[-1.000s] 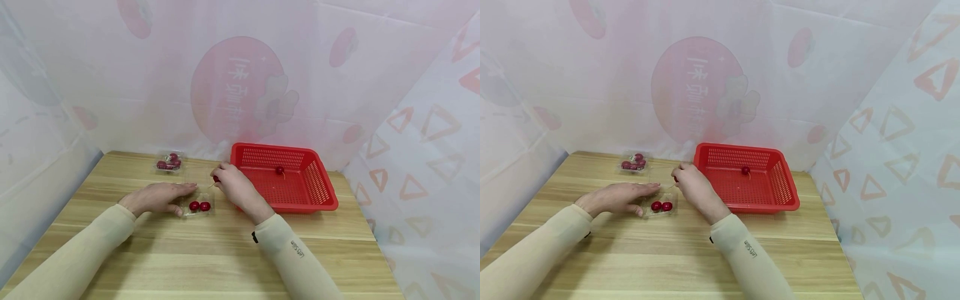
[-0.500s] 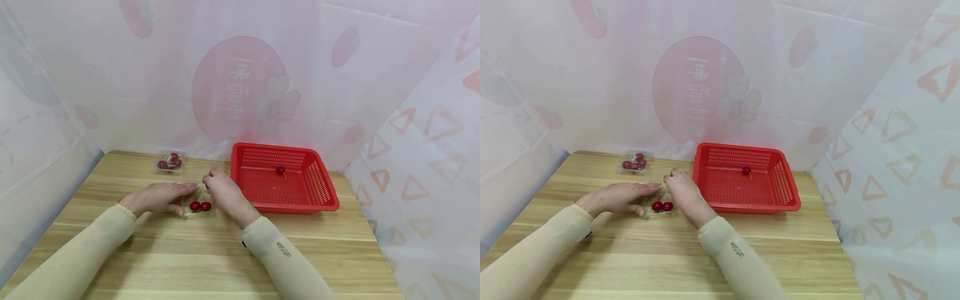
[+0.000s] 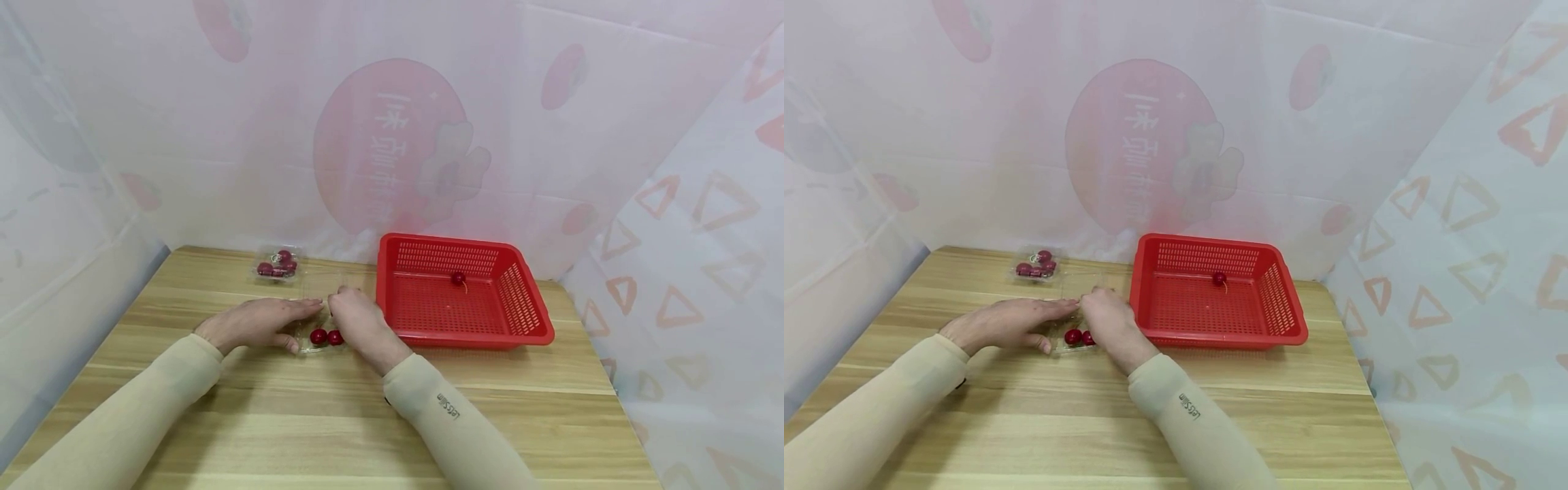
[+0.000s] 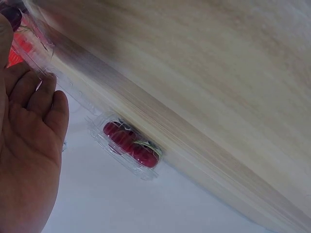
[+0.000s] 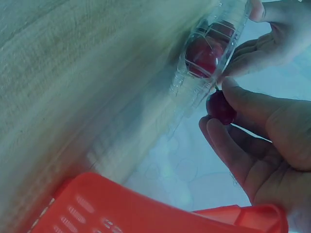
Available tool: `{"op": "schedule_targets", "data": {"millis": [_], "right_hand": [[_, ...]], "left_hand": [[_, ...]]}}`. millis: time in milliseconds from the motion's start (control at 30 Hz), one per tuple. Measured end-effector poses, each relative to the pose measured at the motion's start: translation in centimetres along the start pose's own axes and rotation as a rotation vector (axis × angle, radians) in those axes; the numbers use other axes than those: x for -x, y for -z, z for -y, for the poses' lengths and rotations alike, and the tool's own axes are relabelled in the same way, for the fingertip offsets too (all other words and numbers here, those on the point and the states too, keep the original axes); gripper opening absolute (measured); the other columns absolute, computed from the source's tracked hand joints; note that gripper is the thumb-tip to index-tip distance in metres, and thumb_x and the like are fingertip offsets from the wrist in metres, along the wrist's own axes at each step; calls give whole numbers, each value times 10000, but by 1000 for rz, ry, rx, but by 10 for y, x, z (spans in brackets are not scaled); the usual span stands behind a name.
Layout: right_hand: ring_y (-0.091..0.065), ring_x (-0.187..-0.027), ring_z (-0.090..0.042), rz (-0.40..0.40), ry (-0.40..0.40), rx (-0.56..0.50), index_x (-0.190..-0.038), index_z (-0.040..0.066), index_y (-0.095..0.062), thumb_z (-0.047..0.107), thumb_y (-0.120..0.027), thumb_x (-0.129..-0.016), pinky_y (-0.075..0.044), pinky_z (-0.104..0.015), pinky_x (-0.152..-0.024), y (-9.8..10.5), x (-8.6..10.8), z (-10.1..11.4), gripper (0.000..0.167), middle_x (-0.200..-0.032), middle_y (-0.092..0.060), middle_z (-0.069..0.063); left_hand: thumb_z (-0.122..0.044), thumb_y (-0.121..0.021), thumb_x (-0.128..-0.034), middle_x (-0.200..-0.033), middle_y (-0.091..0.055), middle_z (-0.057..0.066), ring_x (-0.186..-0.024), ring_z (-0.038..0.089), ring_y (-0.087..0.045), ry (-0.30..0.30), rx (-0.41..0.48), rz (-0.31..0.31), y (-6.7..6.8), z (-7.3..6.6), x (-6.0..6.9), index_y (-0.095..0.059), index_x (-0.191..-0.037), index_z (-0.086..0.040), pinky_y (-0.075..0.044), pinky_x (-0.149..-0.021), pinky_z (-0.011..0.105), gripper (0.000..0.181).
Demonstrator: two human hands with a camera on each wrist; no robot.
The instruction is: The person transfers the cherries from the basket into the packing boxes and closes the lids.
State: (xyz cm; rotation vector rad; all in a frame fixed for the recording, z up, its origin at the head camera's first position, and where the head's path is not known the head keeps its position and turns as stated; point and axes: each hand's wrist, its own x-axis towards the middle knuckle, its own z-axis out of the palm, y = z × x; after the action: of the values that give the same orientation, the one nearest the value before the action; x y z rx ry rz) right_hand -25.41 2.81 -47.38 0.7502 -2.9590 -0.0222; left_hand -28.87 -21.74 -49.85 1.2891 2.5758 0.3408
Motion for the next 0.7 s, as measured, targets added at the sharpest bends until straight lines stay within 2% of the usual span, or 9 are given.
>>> {"op": "schedule_targets", "data": {"millis": [100, 267, 467, 600, 700], "right_hand": [[-826, -915, -184, 29, -14, -9, -1121, 167, -929, 188, -875, -1071, -709, -314, -680, 2, 0, 1, 76, -1074, -830, -43], [-824, -947, -196, 30, -9, -47, -1164, 144, -899, 219, -884, -1073, -718, -324, -750, 10, 3, -3, 119, -1105, -829, -50], [-840, -1102, -228, -40, -7, -67, -1252, 110, -853, 228, -821, -1129, -743, -352, -923, 27, 7, -16, 173, -1212, -825, -57], [-812, -1271, -247, -85, 4, -83, -1354, 92, -830, 266, -817, -1140, -691, -348, -1117, 38, 12, -28, 276, -1338, -833, -69], [-787, -1337, -287, -102, -6, -120, -1414, 64, -808, 271, -818, -1140, -663, -369, -1184, 43, 15, -38, 344, -1416, -820, -100]], "left_hand": [[-485, -864, -1023, -1831, -509, 230, -1649, 469, -579, 0, -2, -3, -1, 0, 0, -482, -1768, 6, -527, -1320, 660, 971], [-484, -869, -1016, -1839, -502, 219, -1654, 459, -576, -3, -6, -3, 0, -2, 0, -490, -1768, -5, -527, -1323, 655, 968], [-487, -859, -1018, -1849, -487, 215, -1671, 460, -556, 7, 1, 7, -1, 0, 0, -478, -1775, -8, -509, -1337, 660, 974], [-499, -850, -1020, -1858, -474, 208, -1688, 453, -536, 10, 2, 17, -1, 0, -1, -472, -1780, -14, -492, -1353, 657, 978], [-500, -852, -1017, -1863, -470, 200, -1693, 448, -531, 11, -1, 20, -1, 1, -1, -475, -1782, -23, -489, -1356, 655, 977]]}}
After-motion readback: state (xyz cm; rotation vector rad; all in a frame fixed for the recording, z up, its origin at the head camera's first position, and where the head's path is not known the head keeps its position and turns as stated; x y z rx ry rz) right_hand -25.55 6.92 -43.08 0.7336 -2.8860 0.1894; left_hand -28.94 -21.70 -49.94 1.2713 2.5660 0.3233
